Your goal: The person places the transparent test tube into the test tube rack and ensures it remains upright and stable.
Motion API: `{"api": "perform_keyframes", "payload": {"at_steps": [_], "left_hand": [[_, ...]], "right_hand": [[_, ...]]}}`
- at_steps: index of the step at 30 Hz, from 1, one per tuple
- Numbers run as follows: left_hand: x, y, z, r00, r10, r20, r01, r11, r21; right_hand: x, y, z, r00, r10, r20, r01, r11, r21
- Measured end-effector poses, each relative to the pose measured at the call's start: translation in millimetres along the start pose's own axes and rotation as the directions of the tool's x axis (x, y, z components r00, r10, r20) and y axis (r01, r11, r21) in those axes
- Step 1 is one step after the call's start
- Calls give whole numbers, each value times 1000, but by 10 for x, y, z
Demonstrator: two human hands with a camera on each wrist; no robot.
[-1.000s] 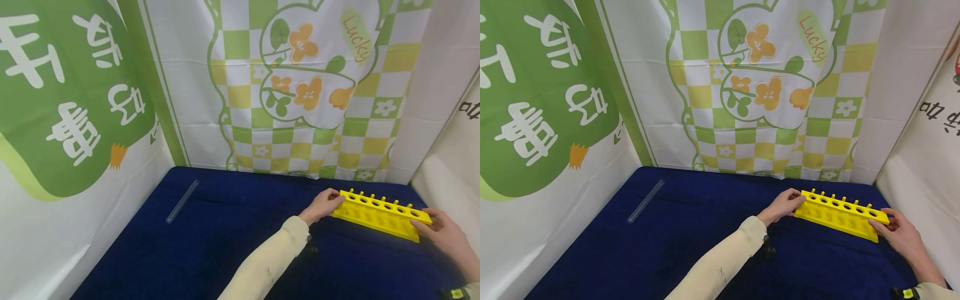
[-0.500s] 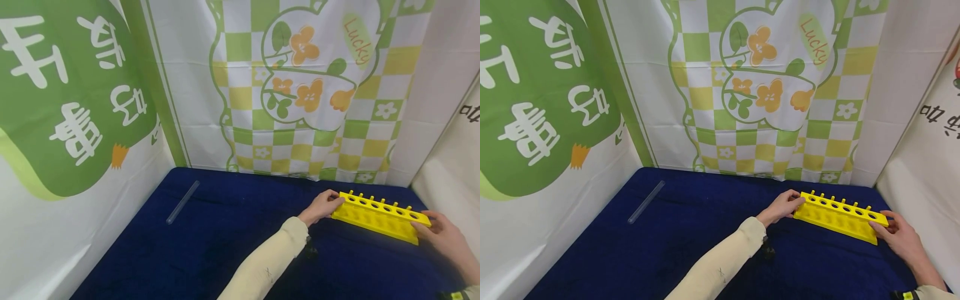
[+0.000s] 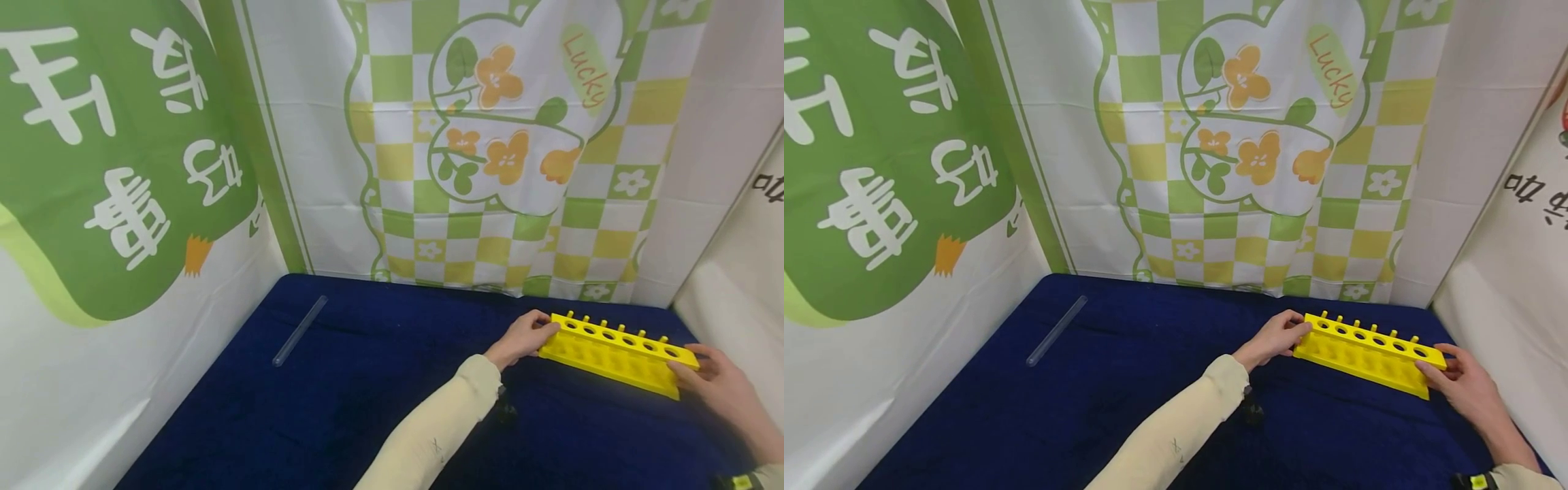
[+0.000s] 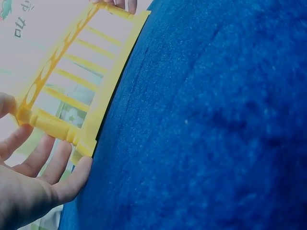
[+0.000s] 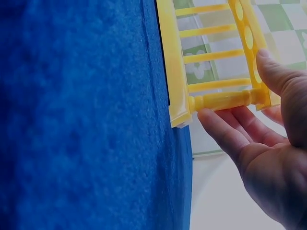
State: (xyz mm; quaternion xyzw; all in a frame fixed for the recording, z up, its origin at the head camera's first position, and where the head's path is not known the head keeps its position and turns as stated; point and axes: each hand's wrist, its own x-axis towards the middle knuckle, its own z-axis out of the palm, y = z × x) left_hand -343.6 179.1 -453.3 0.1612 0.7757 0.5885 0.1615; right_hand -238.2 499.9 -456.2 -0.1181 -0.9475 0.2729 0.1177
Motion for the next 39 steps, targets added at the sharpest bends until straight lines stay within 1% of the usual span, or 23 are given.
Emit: {"api": "perform_keyframes", "payload": {"at_steps": [9, 12, 17, 22, 30, 34, 39], "left_hand": [[19, -13, -35, 1000, -6, -12, 6, 1000, 5], [8, -12, -49, 1000, -4, -12, 5, 1000, 6], [-6, -6, -70, 1000, -5, -10, 5, 1000, 0], [-22, 2, -99, 1000, -7, -9, 7, 1000, -1], [-56, 10, -156, 1000, -5, 6, 5, 1000, -2], [-59, 5, -176, 1000, 2, 0, -2, 1000, -9], [-50, -19, -191, 1000, -9, -16, 9, 1000, -10]], "right_hand": [[-1, -89, 5, 1000, -21, 13, 21, 999, 33], [7, -92, 14, 1000, -17, 21, 16, 999, 43], [34, -82, 36, 1000, -6, 28, 6, 999, 32], [31, -95, 44, 999, -15, 31, 15, 1000, 20], [33, -141, 51, 999, -16, 49, 15, 999, 34], [37, -175, 70, 999, -21, 43, 20, 999, 39], [44, -232, 102, 999, -18, 33, 17, 999, 49]]}}
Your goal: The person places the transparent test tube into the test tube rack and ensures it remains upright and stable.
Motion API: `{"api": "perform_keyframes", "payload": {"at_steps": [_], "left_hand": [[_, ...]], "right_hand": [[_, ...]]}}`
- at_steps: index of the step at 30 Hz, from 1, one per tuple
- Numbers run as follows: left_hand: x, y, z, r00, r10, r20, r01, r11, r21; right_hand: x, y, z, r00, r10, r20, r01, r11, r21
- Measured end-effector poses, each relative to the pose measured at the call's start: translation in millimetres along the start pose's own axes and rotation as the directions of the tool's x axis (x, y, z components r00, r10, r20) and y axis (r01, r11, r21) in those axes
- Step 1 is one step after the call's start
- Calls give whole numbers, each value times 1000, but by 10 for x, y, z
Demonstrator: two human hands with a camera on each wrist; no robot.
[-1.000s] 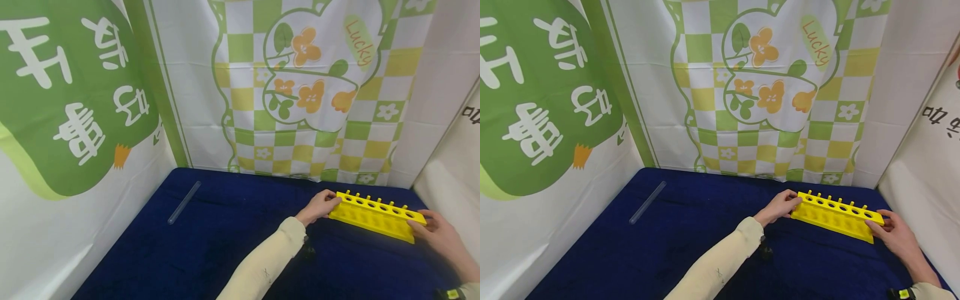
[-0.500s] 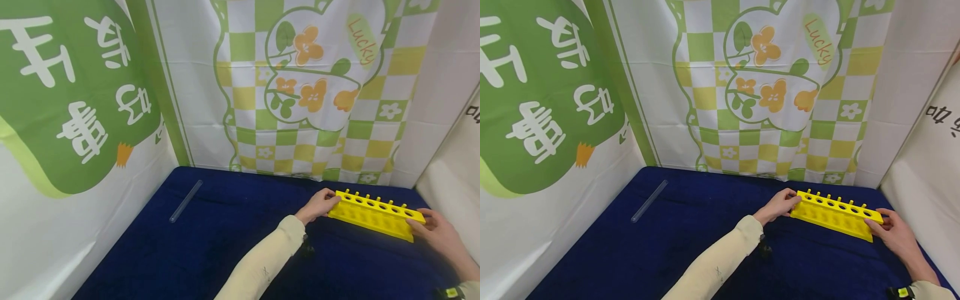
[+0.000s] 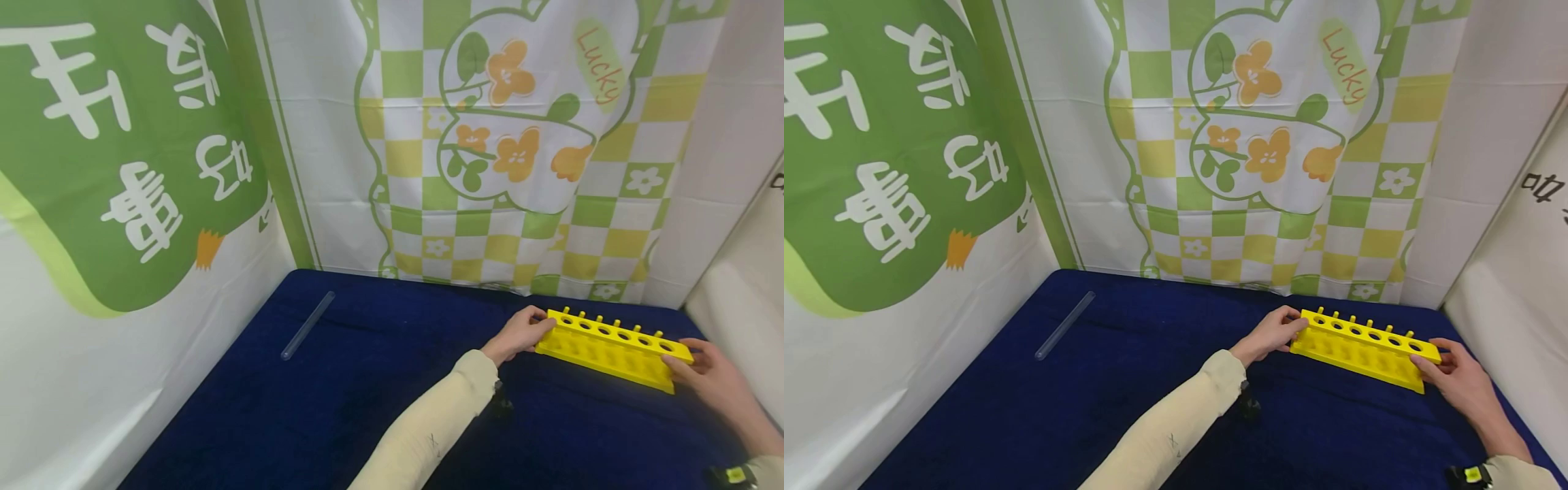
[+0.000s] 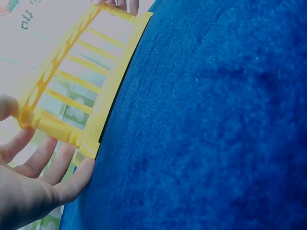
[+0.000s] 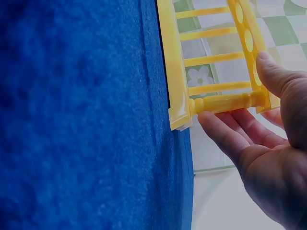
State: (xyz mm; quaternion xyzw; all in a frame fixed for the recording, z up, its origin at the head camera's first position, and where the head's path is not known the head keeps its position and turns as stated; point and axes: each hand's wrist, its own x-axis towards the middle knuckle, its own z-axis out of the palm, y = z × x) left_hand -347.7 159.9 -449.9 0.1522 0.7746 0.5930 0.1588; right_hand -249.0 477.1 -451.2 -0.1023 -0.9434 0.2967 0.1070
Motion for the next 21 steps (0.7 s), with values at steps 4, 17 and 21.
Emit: {"api": "perform_keyframes", "payload": {"at_steps": [4, 17, 21], "left_hand": [[13, -4, -9, 1000, -10, -10, 10, 1000, -3], [-2, -15, -65, 999, -39, -3, 38, 999, -15], [-16, -2, -85, 999, -34, -9, 34, 999, -17]], "right_hand": [[11, -36, -4, 1000, 9, -4, -9, 1000, -5], [18, -57, 34, 1000, -13, -3, 13, 1000, -17], [23, -51, 52, 1000, -22, -13, 21, 1000, -16]]}}
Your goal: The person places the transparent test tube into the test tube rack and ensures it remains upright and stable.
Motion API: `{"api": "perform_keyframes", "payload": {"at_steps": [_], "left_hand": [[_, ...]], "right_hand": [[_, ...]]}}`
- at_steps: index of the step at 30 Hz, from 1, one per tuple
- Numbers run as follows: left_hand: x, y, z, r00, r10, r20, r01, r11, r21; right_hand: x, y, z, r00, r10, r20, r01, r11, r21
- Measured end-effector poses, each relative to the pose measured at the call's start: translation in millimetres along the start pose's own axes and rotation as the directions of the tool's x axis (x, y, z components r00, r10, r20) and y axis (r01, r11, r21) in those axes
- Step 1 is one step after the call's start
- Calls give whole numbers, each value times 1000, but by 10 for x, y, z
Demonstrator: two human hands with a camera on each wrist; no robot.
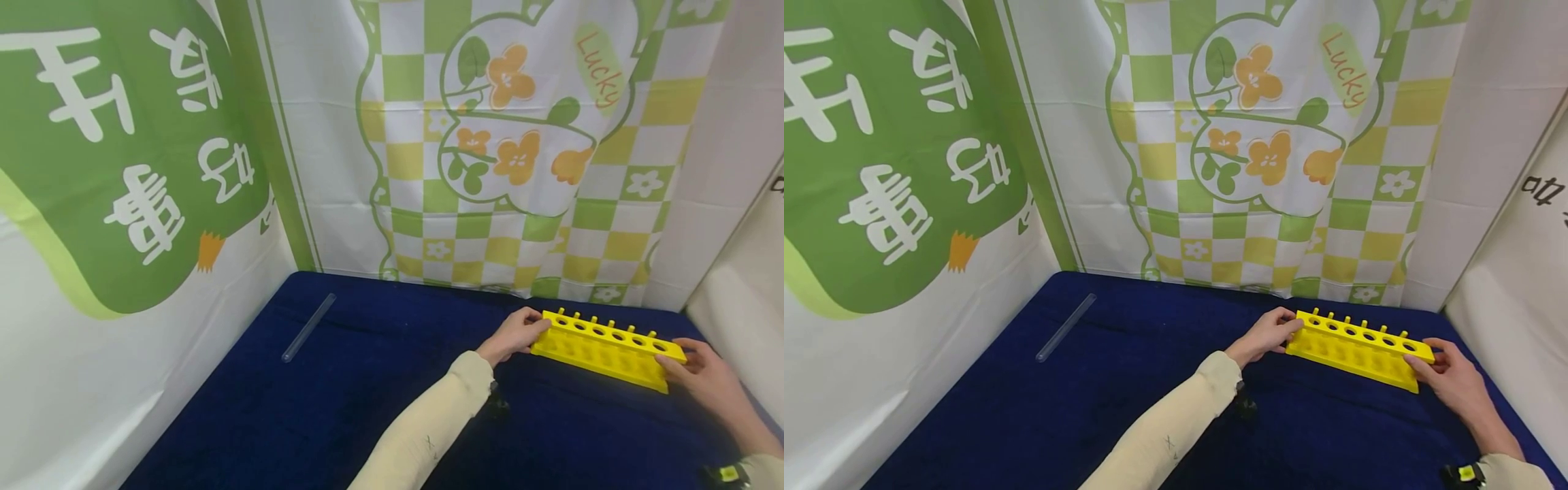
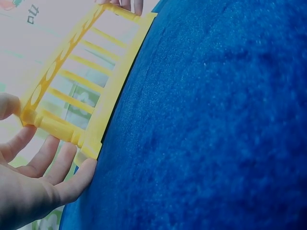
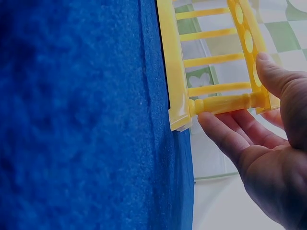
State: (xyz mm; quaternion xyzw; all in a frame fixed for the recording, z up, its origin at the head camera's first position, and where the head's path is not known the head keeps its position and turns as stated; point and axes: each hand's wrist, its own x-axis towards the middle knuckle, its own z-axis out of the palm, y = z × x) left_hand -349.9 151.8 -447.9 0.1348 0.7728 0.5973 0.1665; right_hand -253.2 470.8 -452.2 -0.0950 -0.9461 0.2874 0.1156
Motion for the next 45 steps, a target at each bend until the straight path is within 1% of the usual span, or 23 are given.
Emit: {"api": "perform_keyframes", "payload": {"at_steps": [10, 19, 27, 34, 41, 45], "left_hand": [[-1, -3, -30, 1000, -3, -31, 3, 1000, 0], [-12, -44, -101, 1000, 6, -8, -6, 1000, -27], [-11, -48, -141, 1000, -7, -13, 6, 999, -34], [-7, -68, -158, 1000, -1, -11, 1, 999, -32], [-21, -79, -168, 1000, 4, -13, -5, 999, -37], [-21, -80, -175, 1000, 7, -24, -8, 999, -32]], "right_hand": [[9, -83, 7, 1000, -10, 4, 10, 1000, -1], [-3, -152, -19, 999, -25, 30, 26, 999, -19], [14, -176, 3, 999, -18, 38, 19, 1000, -19], [14, -175, 23, 999, -42, 21, 43, 999, -22], [15, -197, 29, 999, -24, 34, 25, 999, -22], [17, -198, 31, 999, -37, 34, 37, 999, -17]]}}
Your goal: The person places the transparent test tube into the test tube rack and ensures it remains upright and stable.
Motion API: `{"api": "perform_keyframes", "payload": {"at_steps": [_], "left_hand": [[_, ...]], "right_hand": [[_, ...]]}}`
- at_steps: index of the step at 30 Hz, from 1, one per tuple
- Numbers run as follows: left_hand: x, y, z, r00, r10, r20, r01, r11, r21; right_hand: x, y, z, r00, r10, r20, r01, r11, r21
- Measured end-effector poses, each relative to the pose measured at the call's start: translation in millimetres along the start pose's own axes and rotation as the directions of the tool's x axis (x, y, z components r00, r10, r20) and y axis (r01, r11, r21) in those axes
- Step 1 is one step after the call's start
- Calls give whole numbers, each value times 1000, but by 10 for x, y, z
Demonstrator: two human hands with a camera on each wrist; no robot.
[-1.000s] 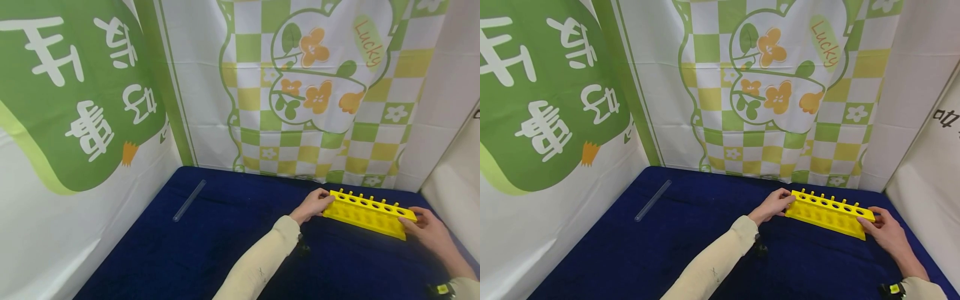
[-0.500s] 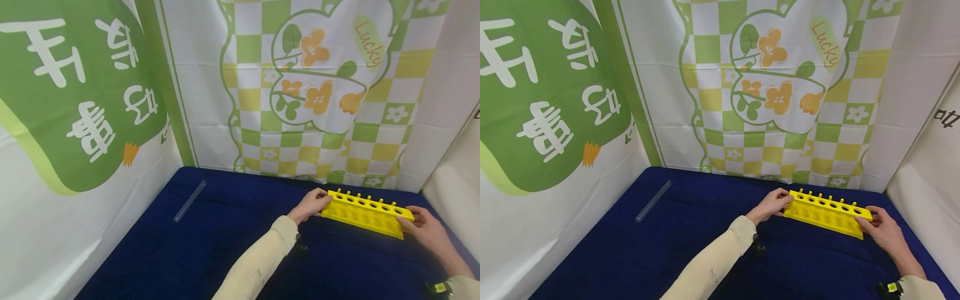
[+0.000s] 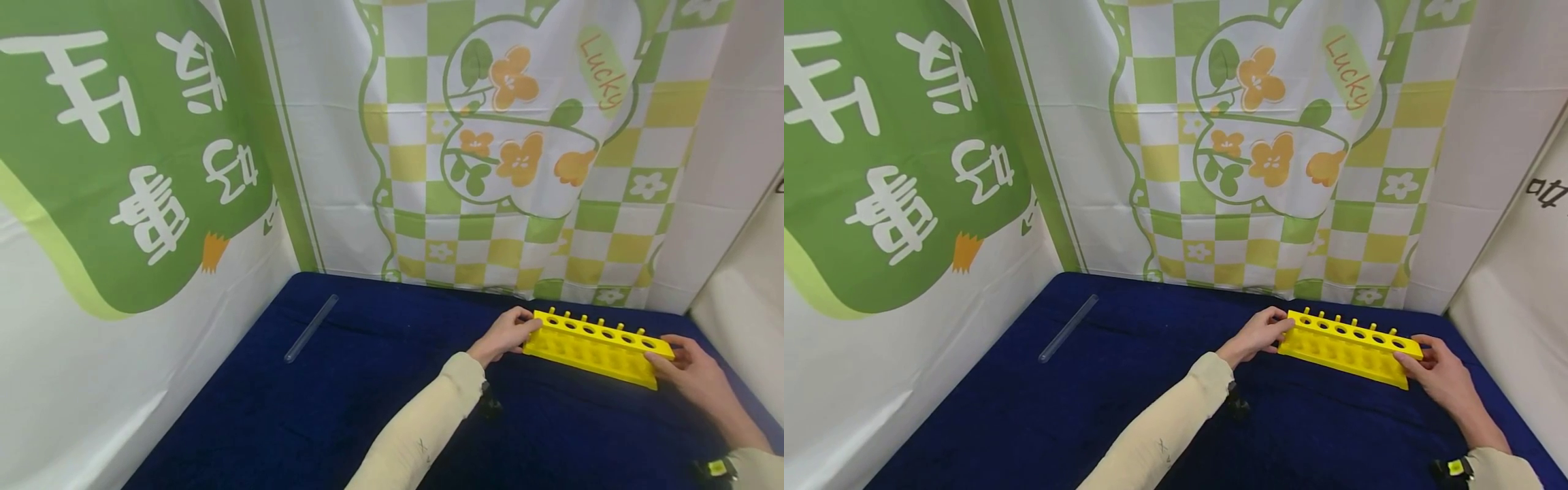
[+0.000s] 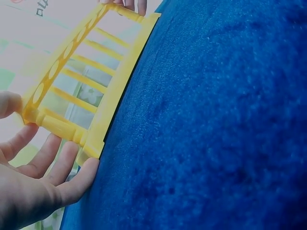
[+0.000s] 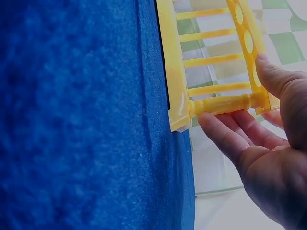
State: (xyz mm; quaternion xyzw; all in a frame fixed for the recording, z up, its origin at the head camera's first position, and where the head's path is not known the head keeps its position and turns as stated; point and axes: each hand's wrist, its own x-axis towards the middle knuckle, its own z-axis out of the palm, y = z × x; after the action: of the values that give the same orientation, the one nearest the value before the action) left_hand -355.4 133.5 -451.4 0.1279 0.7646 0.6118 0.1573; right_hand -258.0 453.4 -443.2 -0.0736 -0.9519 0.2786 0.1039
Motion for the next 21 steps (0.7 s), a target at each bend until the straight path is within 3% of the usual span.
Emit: {"api": "perform_keyframes", "payload": {"at_steps": [21], "left_hand": [[-31, -30, -105, 1000, -5, 10, 5, 1000, -27]], "right_hand": [[60, -39, 68, 999, -34, -2, 34, 999, 7]]}}
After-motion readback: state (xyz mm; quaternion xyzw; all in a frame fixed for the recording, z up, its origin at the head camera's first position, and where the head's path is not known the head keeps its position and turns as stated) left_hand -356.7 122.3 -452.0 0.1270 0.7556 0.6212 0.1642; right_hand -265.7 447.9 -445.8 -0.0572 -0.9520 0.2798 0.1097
